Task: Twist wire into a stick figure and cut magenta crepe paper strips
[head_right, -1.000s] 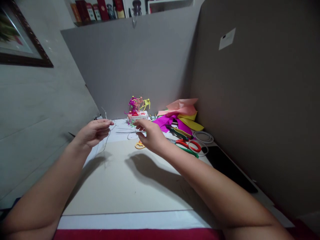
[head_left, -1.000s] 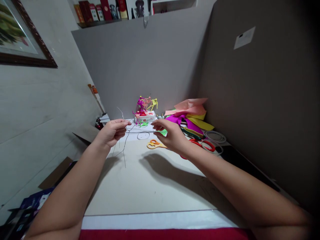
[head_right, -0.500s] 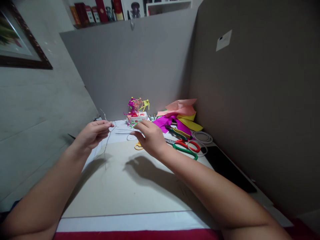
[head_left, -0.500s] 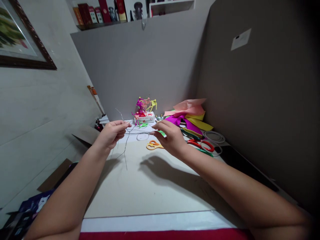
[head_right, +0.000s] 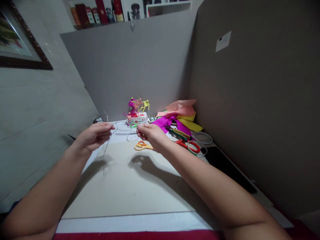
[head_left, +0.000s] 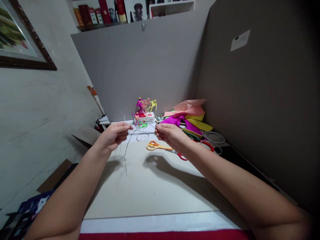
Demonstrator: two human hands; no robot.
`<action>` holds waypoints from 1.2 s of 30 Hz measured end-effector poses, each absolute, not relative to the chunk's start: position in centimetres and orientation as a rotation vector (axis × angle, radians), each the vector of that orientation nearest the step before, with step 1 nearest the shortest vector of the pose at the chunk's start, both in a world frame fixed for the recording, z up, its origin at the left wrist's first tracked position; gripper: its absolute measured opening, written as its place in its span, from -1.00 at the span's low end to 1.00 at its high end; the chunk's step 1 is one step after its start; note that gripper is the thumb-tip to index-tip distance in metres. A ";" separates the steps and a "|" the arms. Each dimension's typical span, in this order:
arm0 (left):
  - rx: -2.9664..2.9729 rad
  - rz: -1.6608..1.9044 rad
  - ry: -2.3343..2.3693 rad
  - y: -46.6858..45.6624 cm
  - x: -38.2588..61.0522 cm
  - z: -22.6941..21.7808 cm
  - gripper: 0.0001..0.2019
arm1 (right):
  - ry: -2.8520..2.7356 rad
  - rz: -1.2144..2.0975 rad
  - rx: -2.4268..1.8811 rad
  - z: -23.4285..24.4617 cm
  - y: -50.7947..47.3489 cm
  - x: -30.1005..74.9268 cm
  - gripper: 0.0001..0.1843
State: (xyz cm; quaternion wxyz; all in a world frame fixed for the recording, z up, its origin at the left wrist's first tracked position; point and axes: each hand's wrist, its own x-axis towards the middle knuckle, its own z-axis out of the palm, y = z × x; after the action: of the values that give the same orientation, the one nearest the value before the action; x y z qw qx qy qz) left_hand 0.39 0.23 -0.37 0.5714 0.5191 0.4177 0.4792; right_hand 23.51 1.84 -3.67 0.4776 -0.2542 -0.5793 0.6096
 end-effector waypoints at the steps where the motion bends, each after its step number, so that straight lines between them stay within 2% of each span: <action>1: 1.176 1.115 0.960 0.3 0.3 -0.3 -0.86 | -1.441 1.329 -0.644 -3.6 1.6 23.4 -0.72; 5: 1.060 1.117 0.912 0.1 0.3 0.0 -0.90 | -1.570 0.475 -0.614 -3.5 1.0 23.6 -0.81; 8: 1.032 1.131 0.895 -0.1 0.4 0.2 -0.91 | -1.686 -0.048 -0.531 -3.6 1.0 24.1 -0.86; 12: 1.035 1.116 0.860 -0.4 0.6 0.2 -0.92 | -1.763 -0.351 -0.550 -3.7 1.3 24.7 -0.92; 15: 1.034 1.110 0.856 -0.5 0.8 0.3 -0.92 | -1.744 -0.396 -0.531 -3.7 1.3 25.0 -0.90; 20: 1.020 1.117 0.855 -0.6 0.8 0.4 -0.91 | -1.783 -0.426 -0.493 -3.6 1.0 25.2 -0.73; 28: 1.061 1.120 0.836 -0.7 0.8 0.4 -0.90 | -1.670 -0.285 -0.484 -3.0 1.2 25.1 -0.81; 32: 1.123 1.138 0.839 -0.7 0.7 0.3 -0.89 | -1.695 -0.002 -0.449 -2.8 1.0 24.6 -0.89; 36: 1.309 1.230 0.943 -0.6 0.5 0.2 -0.87 | -1.620 0.612 -0.592 -2.5 0.7 24.1 -0.94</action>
State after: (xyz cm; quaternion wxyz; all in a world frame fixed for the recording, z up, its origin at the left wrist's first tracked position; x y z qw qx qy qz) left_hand 0.55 -0.65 0.20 0.5283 0.5477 0.3948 0.5148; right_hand 24.11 0.70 -2.51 0.6095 -0.2564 -0.7017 0.2652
